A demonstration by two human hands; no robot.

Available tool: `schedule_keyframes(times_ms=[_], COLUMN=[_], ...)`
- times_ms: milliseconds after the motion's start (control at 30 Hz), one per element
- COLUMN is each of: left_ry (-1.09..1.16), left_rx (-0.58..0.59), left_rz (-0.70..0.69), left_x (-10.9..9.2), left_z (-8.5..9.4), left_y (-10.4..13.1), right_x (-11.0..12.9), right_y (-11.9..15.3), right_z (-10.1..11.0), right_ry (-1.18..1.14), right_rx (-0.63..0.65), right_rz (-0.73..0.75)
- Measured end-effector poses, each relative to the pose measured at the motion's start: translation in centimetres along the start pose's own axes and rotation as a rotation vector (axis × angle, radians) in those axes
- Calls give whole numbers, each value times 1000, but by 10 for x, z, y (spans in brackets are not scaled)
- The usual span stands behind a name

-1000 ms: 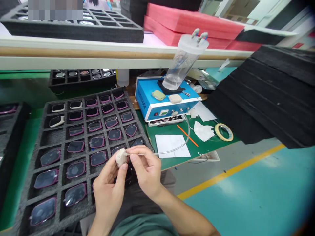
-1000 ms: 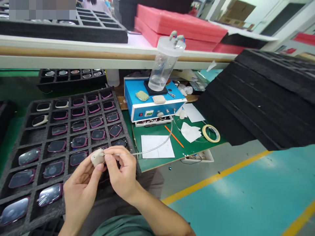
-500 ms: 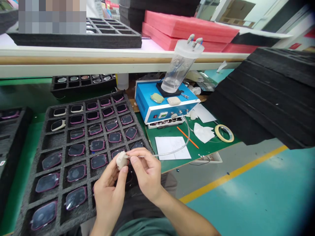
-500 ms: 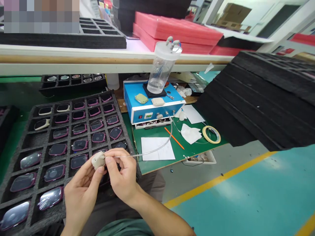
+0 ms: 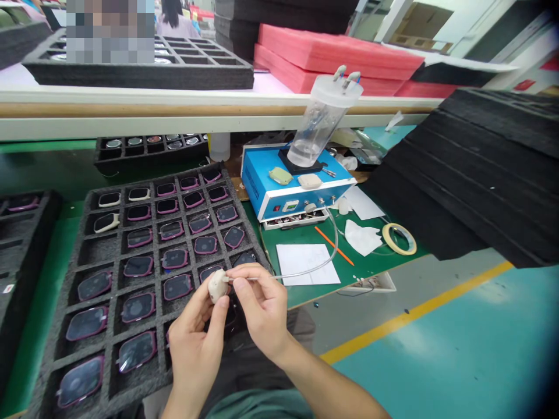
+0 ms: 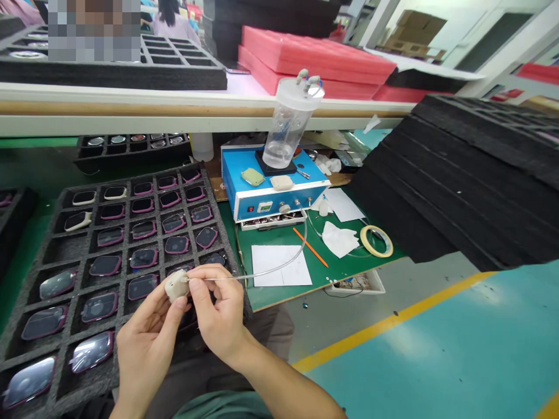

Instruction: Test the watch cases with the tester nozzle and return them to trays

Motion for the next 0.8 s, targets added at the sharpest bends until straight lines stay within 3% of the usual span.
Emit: schedule_keyframes(times_ms=[800], left_ry=[-38], left_rx=[1], left_rz=[6], left_x=[-1], left_z=[0], left_y=[1], right_x=[0], right_y=[0], right_z=[0], right_ry=[34], right_rx=[-5], right_rz=[-16])
Point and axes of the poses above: each hand's wrist, its own y-axis away from the middle knuckle, its own z-axis out of the back of the hand, x = y × z, the point moved 8 cm from there along -y, towards the middle knuckle, and after that the axes turned 9 degrees about x, right-handed, at the moved point
